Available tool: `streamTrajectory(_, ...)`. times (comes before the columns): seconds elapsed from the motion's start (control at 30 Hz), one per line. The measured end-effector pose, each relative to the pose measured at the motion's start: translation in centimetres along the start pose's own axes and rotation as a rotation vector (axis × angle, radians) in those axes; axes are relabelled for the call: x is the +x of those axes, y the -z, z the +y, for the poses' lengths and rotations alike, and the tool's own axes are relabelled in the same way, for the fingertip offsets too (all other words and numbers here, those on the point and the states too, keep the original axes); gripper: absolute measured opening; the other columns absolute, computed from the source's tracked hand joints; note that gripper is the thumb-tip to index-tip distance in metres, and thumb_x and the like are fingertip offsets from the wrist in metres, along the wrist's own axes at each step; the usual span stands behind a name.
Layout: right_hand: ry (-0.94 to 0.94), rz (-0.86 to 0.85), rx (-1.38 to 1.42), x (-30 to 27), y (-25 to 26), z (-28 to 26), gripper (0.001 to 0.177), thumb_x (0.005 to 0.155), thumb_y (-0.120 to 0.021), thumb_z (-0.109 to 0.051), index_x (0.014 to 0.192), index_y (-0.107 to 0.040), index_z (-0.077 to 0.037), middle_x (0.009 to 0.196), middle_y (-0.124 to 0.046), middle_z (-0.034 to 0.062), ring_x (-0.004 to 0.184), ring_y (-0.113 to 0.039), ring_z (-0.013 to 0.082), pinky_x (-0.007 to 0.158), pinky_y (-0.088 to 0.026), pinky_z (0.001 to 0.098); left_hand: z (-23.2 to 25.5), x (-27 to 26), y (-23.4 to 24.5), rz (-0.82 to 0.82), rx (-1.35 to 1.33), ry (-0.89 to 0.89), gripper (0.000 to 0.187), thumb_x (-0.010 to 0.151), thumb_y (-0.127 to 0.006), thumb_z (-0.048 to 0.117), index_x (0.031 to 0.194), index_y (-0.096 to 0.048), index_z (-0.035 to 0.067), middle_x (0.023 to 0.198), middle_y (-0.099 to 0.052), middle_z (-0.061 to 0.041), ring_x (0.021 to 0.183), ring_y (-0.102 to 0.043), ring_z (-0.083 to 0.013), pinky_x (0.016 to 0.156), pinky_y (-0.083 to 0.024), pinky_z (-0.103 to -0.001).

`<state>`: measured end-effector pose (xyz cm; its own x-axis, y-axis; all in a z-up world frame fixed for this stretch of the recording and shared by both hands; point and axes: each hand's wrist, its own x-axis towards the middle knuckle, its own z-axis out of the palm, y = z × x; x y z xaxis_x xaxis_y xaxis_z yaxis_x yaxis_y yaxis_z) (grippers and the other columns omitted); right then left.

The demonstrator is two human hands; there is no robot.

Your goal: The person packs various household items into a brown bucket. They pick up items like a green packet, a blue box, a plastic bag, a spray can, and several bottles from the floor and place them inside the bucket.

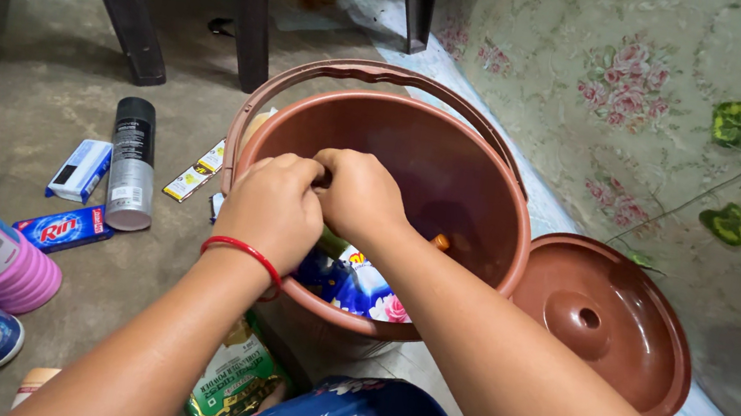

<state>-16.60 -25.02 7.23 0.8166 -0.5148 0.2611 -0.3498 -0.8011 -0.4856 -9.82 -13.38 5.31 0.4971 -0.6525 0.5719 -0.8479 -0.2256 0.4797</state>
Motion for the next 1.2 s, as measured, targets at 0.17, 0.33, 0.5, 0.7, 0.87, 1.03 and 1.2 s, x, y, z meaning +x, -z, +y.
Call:
streamTrajectory(0.17, 0.025, 0.018, 0.009, -0.6, 0.6, -1.7, 0.019, 0.076, -0.072, -0.021, 0.093, -0.078, -0.014, 0.088, -0.075, 0.0139, 0.086, -0.072, 0.0346, 0.076, -0.056, 0.0451, -0.7, -1.0, 1.0, 0.075, -0.061, -0.093, 0.023, 0.084, -0.056, 0.003, 0.099, -0.074, 0.004, 0.101, -0.071, -0.015, 0.102, -0.063, -0.036, 0.097, -0.048, -0.047)
streamTrajectory(0.33, 0.093, 0.057, 0.096, -1.4, 0.7, -3.0, 0.022, 0.073, -0.075, -0.017, 0.095, -0.077, -0.011, 0.089, -0.075, 0.0158, 0.085, -0.072, 0.0353, 0.075, -0.056, 0.0442, -1.2, -2.2, 2.6, 0.113, -0.118, -0.154, 0.021, 0.087, -0.057, 0.003, 0.103, -0.07, 0.002, 0.106, -0.069, -0.015, 0.107, -0.062, -0.0361, 0.096, -0.049, -0.046)
streamTrajectory(0.5, 0.261, 0.132, 0.216, -1.8, -0.1, -4.6, 0.029, 0.073, -0.073, -0.009, 0.102, -0.072, -0.008, 0.095, -0.076, 0.0139, 0.09, -0.075, 0.0324, 0.078, -0.059, 0.0403, -1.7, -3.2, 4.4, 0.142, -0.127, -0.158, 0.021, 0.087, -0.058, 0.003, 0.105, -0.069, 0.002, 0.111, -0.068, -0.015, 0.11, -0.062, -0.0358, 0.096, -0.049, -0.045)
streamTrajectory(0.7, 0.394, 0.3, 0.113, -1.6, -1.5, -6.8, 0.025, 0.079, -0.075, -0.01, 0.103, -0.068, -0.008, 0.1, -0.07, 0.0119, 0.097, -0.066, 0.0349, 0.083, -0.054, 0.0445, -2.8, -3.9, 6.2, 0.19, -0.132, -0.159, 0.02, 0.091, -0.056, 0.002, 0.109, -0.065, 0.0, 0.115, -0.066, -0.017, 0.115, -0.06, -0.0389, 0.102, -0.048, -0.047)
streamTrajectory(0.87, 0.439, 0.285, 0.107, -1.2, -2.4, -7.7, 0.026, 0.074, -0.074, -0.009, 0.099, -0.069, -0.008, 0.098, -0.07, 0.0104, 0.097, -0.065, 0.0342, 0.084, -0.054, 0.0447, -3.7, -4.4, 7.1, 0.218, -0.109, -0.147, 0.02, 0.095, -0.055, 0.004, 0.112, -0.064, 0.001, 0.117, -0.067, -0.017, 0.116, -0.06, -0.0394, 0.112, -0.042, -0.053)
streamTrajectory(1.03, 0.433, 0.248, 0.098, -0.7, -4.2, -8.5, 0.029, 0.077, -0.072, -0.008, 0.106, -0.07, -0.006, 0.102, -0.071, 0.0134, 0.103, -0.066, 0.0367, 0.087, -0.054, 0.0456, -5.2, -5.3, 7.8, 0.233, -0.073, -0.115, 0.021, 0.098, -0.053, 0.008, 0.115, -0.064, 0.002, 0.117, -0.068, -0.017, 0.115, -0.061, -0.0387, 0.11, -0.041, -0.055)
streamTrajectory(1.2, 0.518, 0.271, 0.16, 0.0, -6.3, -9.8, 0.033, 0.077, -0.071, -0.005, 0.11, -0.069, -0.002, 0.116, -0.069, 0.021, 0.112, -0.065, 0.0412, 0.095, -0.053, 0.0466, -7.1, -6.1, 8.4, 0.211, -0.057, 0.014, 0.025, 0.1, -0.051, 0.008, 0.122, -0.062, 0.0, 0.112, -0.067, -0.02, 0.11, -0.061, -0.0402, 0.1, -0.046, -0.05)
